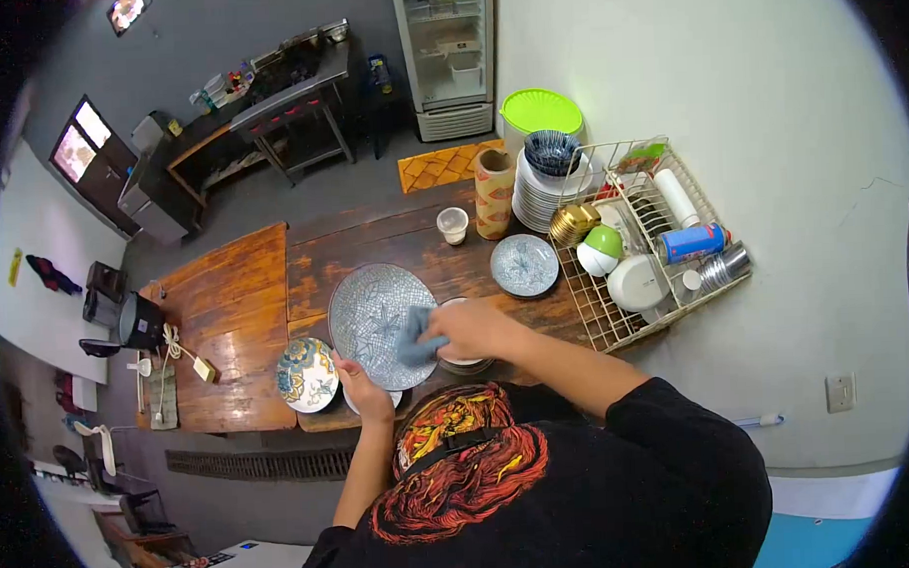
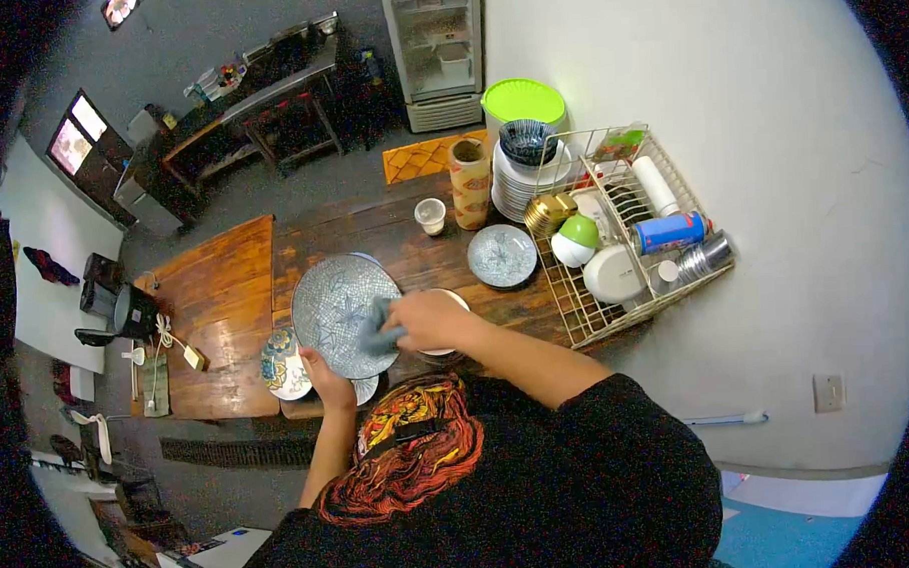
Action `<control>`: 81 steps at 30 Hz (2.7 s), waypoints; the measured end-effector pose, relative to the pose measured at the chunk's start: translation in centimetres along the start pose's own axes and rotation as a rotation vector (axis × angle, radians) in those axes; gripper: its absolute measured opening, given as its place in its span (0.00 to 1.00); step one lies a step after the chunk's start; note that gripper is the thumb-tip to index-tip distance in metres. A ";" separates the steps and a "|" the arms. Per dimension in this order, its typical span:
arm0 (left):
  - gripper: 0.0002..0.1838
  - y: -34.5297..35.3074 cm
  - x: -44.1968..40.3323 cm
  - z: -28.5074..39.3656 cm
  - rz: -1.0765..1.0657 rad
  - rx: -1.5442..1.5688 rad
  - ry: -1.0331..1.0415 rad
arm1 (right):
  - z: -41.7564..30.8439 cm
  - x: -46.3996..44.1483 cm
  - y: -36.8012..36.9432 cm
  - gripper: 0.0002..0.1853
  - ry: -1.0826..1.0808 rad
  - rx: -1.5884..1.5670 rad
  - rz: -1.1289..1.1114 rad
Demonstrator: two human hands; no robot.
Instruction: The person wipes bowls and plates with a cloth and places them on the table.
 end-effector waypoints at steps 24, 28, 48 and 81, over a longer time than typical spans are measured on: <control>0.39 2.0 -2.3 0.2 -0.043 0.001 -0.148 | 4.1 -1.9 -0.4 0.17 0.158 0.090 0.257; 0.37 3.0 -2.5 1.9 -0.096 -0.146 -0.170 | 2.4 -4.2 -3.8 0.19 0.188 0.070 0.597; 0.32 -4.2 -4.6 -1.8 -0.361 -0.304 -0.126 | 1.2 -5.4 4.7 0.22 0.298 0.129 0.473; 0.31 -5.2 -4.0 -3.5 -0.021 0.072 -0.239 | -6.9 -5.3 5.4 0.19 -0.172 0.012 0.106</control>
Point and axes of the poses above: each hand's wrist, its own x-axis away from the middle knuckle, its own y-axis out of the palm, z = x × y, the point moved 8 cm from there along -x, towards the middle knuckle, and after that the axes turned 4 degrees about -x, right-handed, at the moved point
